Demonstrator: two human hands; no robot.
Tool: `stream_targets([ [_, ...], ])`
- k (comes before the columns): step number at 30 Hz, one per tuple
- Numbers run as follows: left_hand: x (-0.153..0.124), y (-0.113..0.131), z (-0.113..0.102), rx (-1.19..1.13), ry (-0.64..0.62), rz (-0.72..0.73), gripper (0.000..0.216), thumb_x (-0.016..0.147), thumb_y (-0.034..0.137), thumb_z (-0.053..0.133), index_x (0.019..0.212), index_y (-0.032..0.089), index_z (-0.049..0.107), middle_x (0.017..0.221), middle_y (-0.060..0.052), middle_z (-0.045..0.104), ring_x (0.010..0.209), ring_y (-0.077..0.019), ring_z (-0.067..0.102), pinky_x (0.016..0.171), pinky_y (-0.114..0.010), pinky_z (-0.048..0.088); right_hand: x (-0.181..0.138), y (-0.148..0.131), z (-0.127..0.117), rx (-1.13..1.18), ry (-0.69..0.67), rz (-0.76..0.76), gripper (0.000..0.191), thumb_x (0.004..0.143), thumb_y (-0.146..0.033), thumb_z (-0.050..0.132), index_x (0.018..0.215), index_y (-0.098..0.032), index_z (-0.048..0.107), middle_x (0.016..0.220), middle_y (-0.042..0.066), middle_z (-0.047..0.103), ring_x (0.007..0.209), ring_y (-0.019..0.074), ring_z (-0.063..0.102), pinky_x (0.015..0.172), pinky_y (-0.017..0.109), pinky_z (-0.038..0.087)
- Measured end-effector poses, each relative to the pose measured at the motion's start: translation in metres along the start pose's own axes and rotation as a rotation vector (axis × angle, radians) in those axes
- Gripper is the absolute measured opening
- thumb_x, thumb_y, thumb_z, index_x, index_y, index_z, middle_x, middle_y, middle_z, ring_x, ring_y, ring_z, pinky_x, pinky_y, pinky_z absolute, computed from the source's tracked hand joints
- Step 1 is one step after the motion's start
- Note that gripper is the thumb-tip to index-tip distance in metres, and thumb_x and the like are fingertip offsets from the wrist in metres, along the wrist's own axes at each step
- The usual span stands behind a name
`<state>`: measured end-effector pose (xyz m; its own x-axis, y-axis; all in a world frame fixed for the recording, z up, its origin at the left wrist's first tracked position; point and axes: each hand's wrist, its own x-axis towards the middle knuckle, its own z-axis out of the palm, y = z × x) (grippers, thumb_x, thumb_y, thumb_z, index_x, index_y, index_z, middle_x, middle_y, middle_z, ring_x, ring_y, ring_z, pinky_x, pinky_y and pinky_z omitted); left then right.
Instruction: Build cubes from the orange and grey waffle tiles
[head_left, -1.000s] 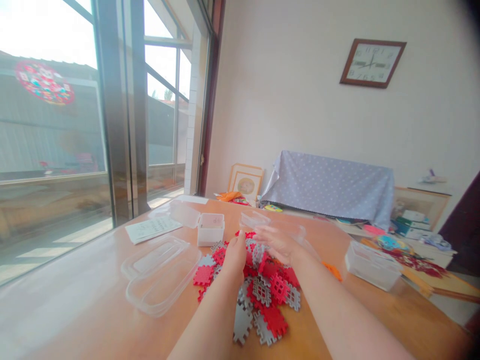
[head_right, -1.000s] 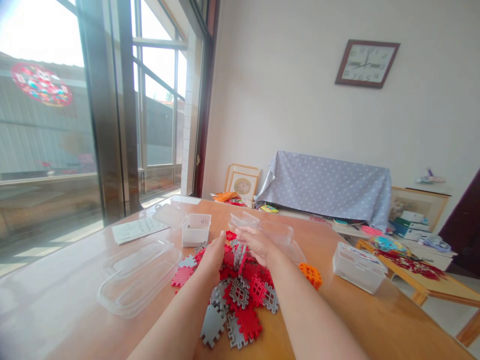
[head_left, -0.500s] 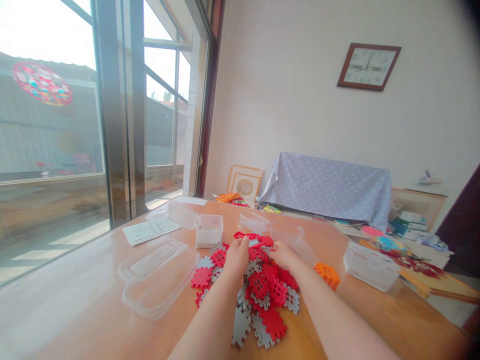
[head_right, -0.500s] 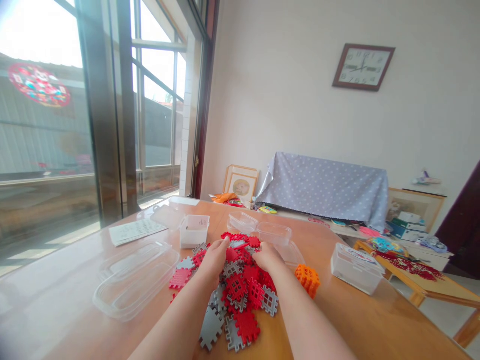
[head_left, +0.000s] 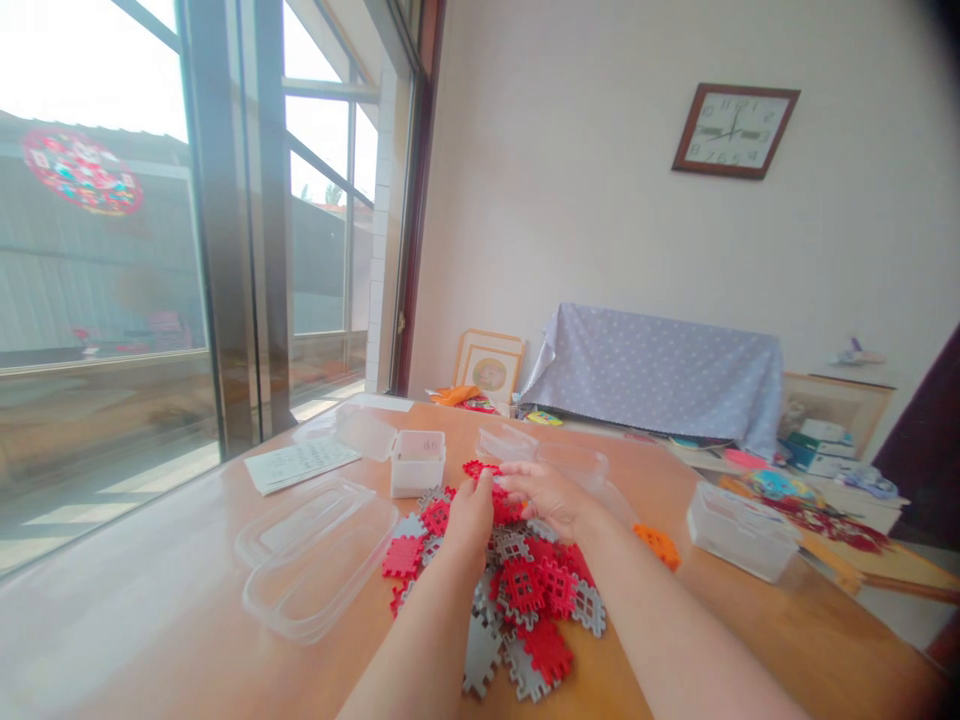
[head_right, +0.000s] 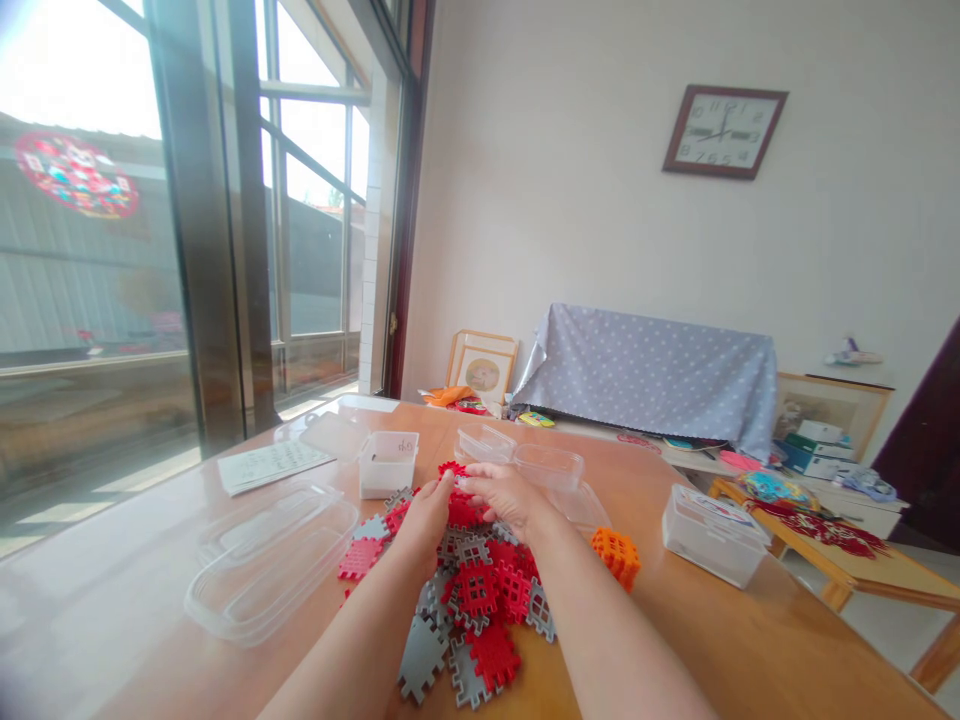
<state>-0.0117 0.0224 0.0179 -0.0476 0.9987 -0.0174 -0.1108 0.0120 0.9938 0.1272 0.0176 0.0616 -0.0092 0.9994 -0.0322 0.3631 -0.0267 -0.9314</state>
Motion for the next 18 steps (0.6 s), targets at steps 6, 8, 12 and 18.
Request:
stream_targets([
  [6, 0.005, -0.001, -0.002, -0.044, 0.077, -0.028, 0.046, 0.089, 0.038, 0.053, 0.125, 0.010, 0.061, 0.127, -0.017, 0.067, 0.118, -0.0258, 0.062, 0.095, -0.033, 0.047, 0.011, 0.011, -0.009, -0.108, 0.229, 0.000, 0.029, 0.079, -0.036, 0.057, 0.098, -0.017, 0.069, 0.088, 0.006, 0.073, 0.075, 0.0170, 0.066, 0.054, 0.021, 0.039],
  [8, 0.004, -0.001, -0.002, -0.042, 0.072, -0.017, 0.046, 0.088, 0.035, 0.055, 0.125, 0.010, 0.061, 0.129, -0.018, 0.066, 0.120, -0.0261, 0.061, 0.097, -0.034, 0.046, 0.014, 0.022, -0.011, -0.176, 0.263, 0.002, 0.024, 0.078, -0.040, 0.060, 0.082, -0.017, 0.068, 0.076, 0.003, 0.070, 0.072, 0.0174, 0.063, 0.056, 0.022, 0.038],
  [12, 0.000, -0.001, -0.001, -0.008, 0.009, 0.027, 0.049, 0.086, 0.037, 0.060, 0.126, 0.009, 0.061, 0.133, -0.019, 0.063, 0.122, -0.0276, 0.059, 0.100, -0.034, 0.044, 0.013, 0.042, -0.005, -0.280, 0.269, 0.001, 0.024, 0.071, -0.042, 0.071, 0.063, -0.020, 0.063, 0.062, -0.001, 0.064, 0.069, 0.0175, 0.060, 0.060, 0.023, 0.037],
  [18, -0.006, 0.003, 0.000, 0.051, -0.033, 0.081, 0.045, 0.086, 0.040, 0.059, 0.119, 0.011, 0.067, 0.119, -0.015, 0.071, 0.109, -0.0271, 0.064, 0.091, -0.033, 0.046, 0.011, 0.047, 0.005, -0.284, 0.289, -0.042, 0.013, 0.073, -0.032, 0.066, 0.065, -0.021, 0.066, 0.069, 0.002, 0.069, 0.077, 0.0192, 0.061, 0.063, 0.024, 0.038],
])
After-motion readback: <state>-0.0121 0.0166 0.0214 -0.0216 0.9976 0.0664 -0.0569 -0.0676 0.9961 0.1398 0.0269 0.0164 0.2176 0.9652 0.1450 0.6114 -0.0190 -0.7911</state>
